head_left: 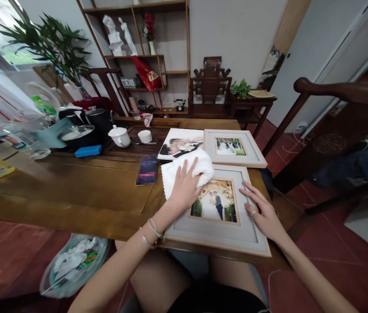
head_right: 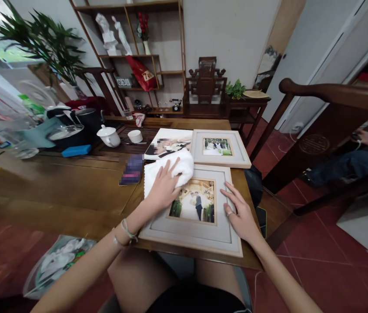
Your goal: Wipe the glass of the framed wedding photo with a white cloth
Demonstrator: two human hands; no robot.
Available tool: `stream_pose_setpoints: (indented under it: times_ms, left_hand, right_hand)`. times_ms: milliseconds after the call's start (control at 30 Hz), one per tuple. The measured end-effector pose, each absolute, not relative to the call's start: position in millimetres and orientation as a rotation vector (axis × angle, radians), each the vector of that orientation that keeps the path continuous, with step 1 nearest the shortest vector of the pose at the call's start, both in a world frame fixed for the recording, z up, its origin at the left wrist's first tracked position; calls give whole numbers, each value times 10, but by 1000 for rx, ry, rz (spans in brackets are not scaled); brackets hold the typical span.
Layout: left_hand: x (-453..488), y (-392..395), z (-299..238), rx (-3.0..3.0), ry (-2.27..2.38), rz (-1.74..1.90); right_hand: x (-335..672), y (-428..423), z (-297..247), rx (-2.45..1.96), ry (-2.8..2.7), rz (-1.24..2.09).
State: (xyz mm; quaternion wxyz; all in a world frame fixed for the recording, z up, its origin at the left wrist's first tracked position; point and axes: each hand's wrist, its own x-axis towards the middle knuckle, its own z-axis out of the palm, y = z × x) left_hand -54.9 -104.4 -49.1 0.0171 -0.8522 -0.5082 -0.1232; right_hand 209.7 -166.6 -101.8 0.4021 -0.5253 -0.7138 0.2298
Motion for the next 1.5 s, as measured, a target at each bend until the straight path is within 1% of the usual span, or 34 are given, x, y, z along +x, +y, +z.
stream_pose_setpoints:
  times_ms: [133, 400, 500, 600, 733, 800, 867, 967, 1133, 1267, 1367, 1500]
  left_hand:
    - [-538, -1050, -474, -2759, -1415, -210]
    - [-827, -2087, -399, -3029, -1232, -126]
    - [-845, -2261, -378, -3061, -1234, -143]
    - [-740, -2036, -422, -2969, -1297, -169]
    - [-536, -1337, -513, -2731, -1409, -201]
    - [-425, -1046, -542, -2690, -1390, -212]
    - [-319, -915, -558, -2721, -1296, -186]
    - [-226, -1067, -539, -2836, -1135, -102]
    - [-423, -1857, -243, -3109, -995, 156]
    - [-729, -2283, 0, -3160, -1199, 320]
    - [-799, -2206, -47, -3008, -1397, 285]
    - [-632, -1698, -319, -2779, -1433, 38]
  right_hand:
    - [2091, -1656, -1013, -1352, -1787, 583]
    - [2063, -1658, -1000, -1374, -1758, 580]
    - [2071, -1665, -1003, -1376, -1780, 576]
    - [2093, -1663, -1008, -1369, -1819, 558]
    - [2107, -1651, -1007, -1366, -1849, 549]
    - [2104, -1647, -1003, -1374, -1845, 551]
    - [2101, -1644, -1003, -1379, -1835, 552]
    - [2102, -1642, -1010, -1377, -1820, 550]
    - [2110, -1644, -1020, -1363, -1818, 553]
    - [2113, -1648, -1024, -1359, -1820, 555]
    - [2118, -1646, -1030, -1358, -1822, 548]
    - [2122, -1639, -1033, -1363, -1831, 548]
